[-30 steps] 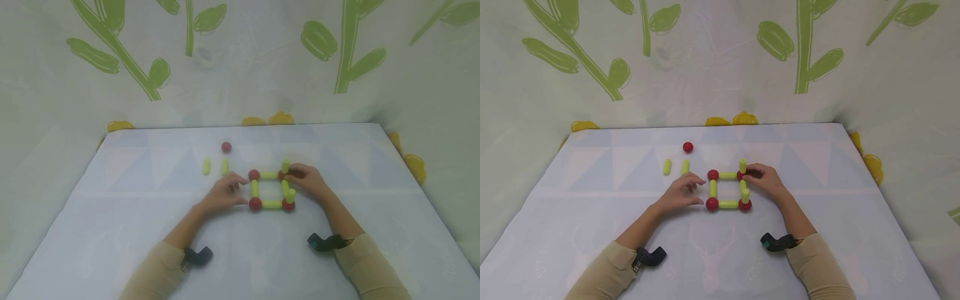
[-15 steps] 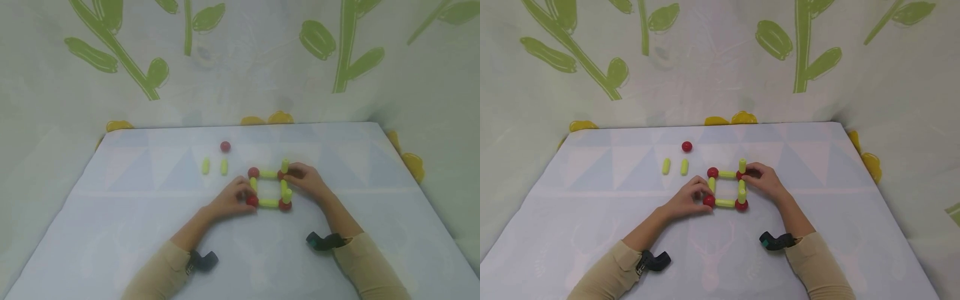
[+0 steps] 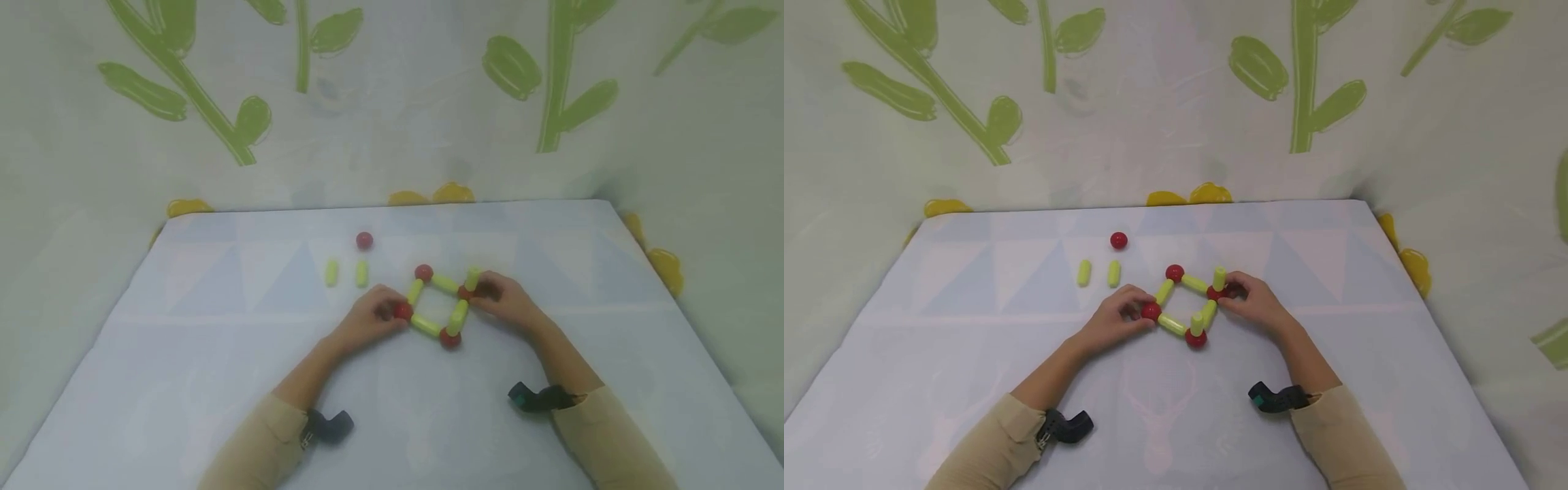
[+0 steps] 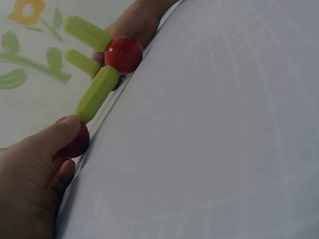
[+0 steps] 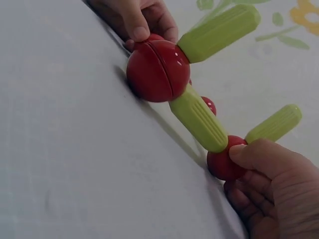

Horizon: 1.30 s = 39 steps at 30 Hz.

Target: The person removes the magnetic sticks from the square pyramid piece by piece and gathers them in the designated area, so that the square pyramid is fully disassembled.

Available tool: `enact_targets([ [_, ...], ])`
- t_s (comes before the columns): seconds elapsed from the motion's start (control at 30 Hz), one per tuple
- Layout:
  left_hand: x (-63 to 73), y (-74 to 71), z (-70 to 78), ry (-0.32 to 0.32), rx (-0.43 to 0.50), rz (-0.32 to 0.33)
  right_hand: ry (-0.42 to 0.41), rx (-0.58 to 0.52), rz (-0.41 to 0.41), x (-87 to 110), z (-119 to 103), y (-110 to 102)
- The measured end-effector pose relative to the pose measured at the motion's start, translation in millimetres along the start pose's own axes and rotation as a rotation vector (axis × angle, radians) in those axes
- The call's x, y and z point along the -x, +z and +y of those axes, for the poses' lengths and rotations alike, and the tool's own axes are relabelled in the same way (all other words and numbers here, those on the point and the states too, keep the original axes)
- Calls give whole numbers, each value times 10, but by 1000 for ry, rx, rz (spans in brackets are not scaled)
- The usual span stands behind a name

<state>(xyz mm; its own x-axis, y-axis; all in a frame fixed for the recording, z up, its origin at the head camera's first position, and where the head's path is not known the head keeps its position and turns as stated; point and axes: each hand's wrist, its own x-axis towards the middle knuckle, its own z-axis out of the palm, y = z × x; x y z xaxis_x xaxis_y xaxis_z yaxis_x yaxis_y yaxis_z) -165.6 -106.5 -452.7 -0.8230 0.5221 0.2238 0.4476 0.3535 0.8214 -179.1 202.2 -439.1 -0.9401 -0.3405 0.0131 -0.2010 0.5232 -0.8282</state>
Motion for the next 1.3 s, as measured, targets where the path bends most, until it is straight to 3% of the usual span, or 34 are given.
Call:
enact_targets([
  [0.23, -52, 19, 4, -95, -47, 79, -24, 26, -6, 104, 18, -14],
  [0.43, -181, 62, 25, -148, -105, 134, -7, 38, -27, 237, 10, -36],
  [0.53, -257, 53, 47, -186, -114, 121, -58, 32, -31, 287, 17, -40],
  [0.67, -347, 4, 76, -256, -66, 81, -194, 5, -53, 307, 41, -43],
  [0.77, -411, -16, 64, -296, -6, 79, -211, -35, -87, 298, 47, -61],
  [0.9, -490, -5, 27, -328, 52, 94, -62, -57, -60, 255, 2, -76],
  [1.1, -517, 9, 24, -363, 56, 140, 157, -66, 98, 66, -82, -22],
  [1.3, -431, -5, 66, -333, 106, 160, 227, -102, 170, -131, -92, -42],
])
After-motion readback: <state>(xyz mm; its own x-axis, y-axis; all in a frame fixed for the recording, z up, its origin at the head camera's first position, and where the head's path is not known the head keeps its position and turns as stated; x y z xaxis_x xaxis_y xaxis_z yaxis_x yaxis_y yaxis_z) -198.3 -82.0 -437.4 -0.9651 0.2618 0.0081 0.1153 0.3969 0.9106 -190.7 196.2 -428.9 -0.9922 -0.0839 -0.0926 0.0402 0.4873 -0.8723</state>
